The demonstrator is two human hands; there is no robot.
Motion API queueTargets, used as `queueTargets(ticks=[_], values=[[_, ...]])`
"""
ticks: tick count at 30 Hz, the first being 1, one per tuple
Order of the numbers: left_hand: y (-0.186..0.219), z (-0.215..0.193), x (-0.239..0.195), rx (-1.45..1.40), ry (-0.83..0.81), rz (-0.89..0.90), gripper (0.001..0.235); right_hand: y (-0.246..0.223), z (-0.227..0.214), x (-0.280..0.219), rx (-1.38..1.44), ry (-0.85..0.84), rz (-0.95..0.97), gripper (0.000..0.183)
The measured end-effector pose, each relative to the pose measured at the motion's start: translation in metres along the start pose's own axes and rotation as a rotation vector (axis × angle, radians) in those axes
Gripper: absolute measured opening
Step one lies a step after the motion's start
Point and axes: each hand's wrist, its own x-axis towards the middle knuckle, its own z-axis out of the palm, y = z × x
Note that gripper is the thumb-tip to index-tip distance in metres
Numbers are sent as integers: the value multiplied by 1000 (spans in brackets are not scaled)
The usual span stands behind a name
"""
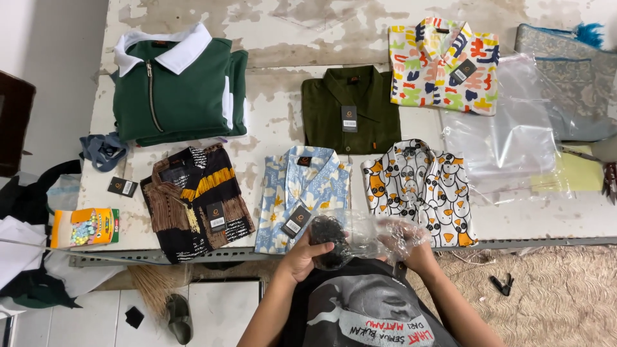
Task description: The person folds a patterned shirt on a table and places it into a clear plastic bag. They then seal the bag and arrange the packaged shirt among other folded garments on the table.
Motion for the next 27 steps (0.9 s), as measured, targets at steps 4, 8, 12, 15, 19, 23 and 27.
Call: queueTargets(ticks=[4, 8, 12, 15, 19, 23, 27], values=[[20, 22, -4, 78, -21, -52, 64, -20, -10, -3, -54, -82, -47, 98], [20, 22, 3, 340, 123, -37, 47, -25, -20, -5, -108, -107, -102, 58], [10, 22, 5, 472, 150, -69, 41, -37, -28, 5, 362, -349, 117, 29], [24, 64, -10, 405, 218, -126, 88, -26, -18, -15, 14, -503, 155, 25], [31, 68, -11, 516, 135, -267, 140, -37, -21, -9, -6, -473, 126, 44], [-35, -29, 23, 322, -92, -27, 40, -22, -19, -9, 217, -405, 246, 40], [-51, -41, 30, 281, -4, -23, 40, 3, -13, -8, 513, -295, 381, 37]])
